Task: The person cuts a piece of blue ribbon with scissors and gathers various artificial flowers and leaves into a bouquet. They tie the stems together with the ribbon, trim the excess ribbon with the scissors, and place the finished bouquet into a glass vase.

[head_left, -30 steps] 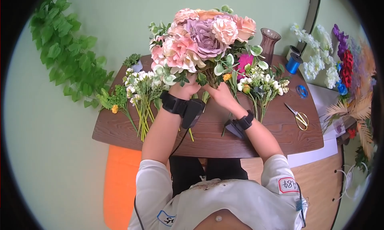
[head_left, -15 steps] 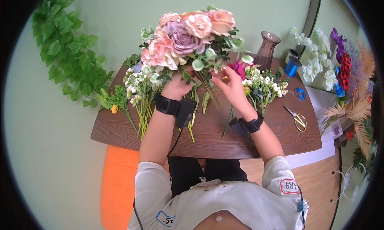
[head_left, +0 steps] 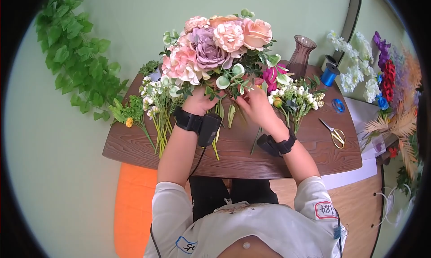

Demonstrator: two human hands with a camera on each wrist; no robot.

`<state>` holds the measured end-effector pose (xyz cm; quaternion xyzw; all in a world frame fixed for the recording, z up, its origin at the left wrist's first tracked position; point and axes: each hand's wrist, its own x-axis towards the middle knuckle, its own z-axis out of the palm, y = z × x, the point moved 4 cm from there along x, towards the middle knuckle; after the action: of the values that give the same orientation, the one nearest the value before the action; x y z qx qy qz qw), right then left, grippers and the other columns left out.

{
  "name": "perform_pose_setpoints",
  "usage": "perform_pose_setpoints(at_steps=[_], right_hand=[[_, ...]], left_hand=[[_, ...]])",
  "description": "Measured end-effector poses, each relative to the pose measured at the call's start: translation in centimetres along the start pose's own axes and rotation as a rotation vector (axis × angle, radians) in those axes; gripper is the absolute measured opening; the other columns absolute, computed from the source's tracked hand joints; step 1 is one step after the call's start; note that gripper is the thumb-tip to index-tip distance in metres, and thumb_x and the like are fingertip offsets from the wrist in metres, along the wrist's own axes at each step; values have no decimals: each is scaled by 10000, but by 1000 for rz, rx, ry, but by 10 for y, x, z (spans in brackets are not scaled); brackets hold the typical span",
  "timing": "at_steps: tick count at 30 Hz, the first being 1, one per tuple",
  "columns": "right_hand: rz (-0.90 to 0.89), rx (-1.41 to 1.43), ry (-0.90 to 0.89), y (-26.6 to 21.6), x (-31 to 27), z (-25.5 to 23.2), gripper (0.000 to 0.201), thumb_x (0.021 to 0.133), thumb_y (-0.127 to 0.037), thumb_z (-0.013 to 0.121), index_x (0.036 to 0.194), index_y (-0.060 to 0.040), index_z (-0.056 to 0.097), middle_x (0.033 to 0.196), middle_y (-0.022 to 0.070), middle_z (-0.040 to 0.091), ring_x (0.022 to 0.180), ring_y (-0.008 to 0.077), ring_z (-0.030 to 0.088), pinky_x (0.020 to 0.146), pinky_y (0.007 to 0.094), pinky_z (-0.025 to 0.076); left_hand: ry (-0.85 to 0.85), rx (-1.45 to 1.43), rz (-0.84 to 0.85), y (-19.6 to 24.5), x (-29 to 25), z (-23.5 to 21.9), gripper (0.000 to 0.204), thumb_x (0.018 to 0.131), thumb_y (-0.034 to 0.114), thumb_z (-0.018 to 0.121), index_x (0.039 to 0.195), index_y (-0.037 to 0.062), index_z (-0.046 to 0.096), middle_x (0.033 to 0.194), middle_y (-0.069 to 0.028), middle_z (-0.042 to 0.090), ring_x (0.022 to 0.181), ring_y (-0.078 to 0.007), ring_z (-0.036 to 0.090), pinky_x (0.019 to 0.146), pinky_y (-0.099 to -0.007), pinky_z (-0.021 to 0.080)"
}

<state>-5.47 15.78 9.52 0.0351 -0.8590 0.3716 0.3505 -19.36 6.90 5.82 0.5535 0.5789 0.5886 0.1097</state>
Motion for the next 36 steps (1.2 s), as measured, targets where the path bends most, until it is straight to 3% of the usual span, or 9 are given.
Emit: perform_pose_setpoints(at_steps=[5, 9, 10, 17, 25, 27, 31, 33, 36], right_hand=[[-34, 48, -6, 8, -3, 1, 249, 738, -53, 575, 947, 4, 452, 659, 66, 481, 576, 181, 485, 541, 292, 409], [264, 460, -87, 14, -8, 5, 252, 768, -95, 567, 966, 0, 442, 677, 26, 477, 547, 100, 474, 469, 244, 397], [224, 344, -165, 8, -9, 0, 205, 815, -63, 489, 992, -25, 393, 680, 6, 446, 554, 72, 456, 492, 207, 387], [148, 381, -180, 31, -11, 12, 194, 828, -67, 472, 989, -14, 378, 705, -5, 425, 565, 68, 435, 486, 195, 366], [185, 572, 14, 27, -15, 11, 167, 861, -57, 377, 1015, -14, 330, 852, 58, 443, 647, 92, 474, 500, 215, 395], [241, 648, 81, 29, -15, 8, 154, 867, -62, 359, 1011, -20, 326, 858, 66, 455, 639, 95, 481, 495, 215, 395], [216, 416, 204, 40, -14, -3, 165, 872, -87, 349, 1018, -26, 303, 730, 30, 421, 526, 72, 393, 442, 203, 352], [128, 583, 473, 36, -13, -12, 154, 880, -92, 334, 1018, -32, 298, 774, 24, 376, 544, 63, 383, 430, 191, 337], [117, 572, 494, 37, -14, -14, 152, 881, -87, 330, 1019, -33, 294, 800, 26, 365, 576, 62, 383, 453, 182, 342]], left_hand=[[7, 379, -38, 12, -11, -3, 412, 714, -12, 567, 1108, 20, 449, 1084, -78, 514, 959, -164, 504, 814, -271, 415], [49, 315, -117, -4, -11, -7, 373, 716, 146, 597, 1067, 67, 499, 1002, -91, 566, 906, -236, 544, 772, -306, 430], [102, -250, -140, -28, -6, -10, 362, 710, 152, 600, 1045, 52, 507, 980, -72, 573, 892, -217, 548, 778, -308, 426], [56, -123, -206, -36, -5, -18, 380, 684, 109, 613, 1042, 61, 495, 1005, -67, 549, 929, -172, 518, 794, -276, 415], [81, -188, -67, -15, -8, -16, 333, 834, 229, 402, 1072, 0, 443, 1065, -161, 510, 853, -239, 508, 671, -320, 421], [101, -963, -230, -30, -9, -17, 350, 833, 200, 396, 1087, -39, 421, 1103, -193, 479, 927, -283, 496, 750, -366, 427], [89, -522, -310, -63, 1, -25, 311, 813, 10, 392, 1122, 37, 414, 1068, -100, 509, 993, -166, 477, 821, -297, 407], [169, -1288, -444, -58, 0, -20, 341, 795, -8, 413, 1133, 30, 397, 1078, -103, 499, 962, -185, 486, 800, -317, 416], [124, -907, -247, -49, -8, -22, 336, 772, 7, 474, 1102, 27, 415, 1062, -105, 505, 925, -187, 499, 774, -311, 422]])
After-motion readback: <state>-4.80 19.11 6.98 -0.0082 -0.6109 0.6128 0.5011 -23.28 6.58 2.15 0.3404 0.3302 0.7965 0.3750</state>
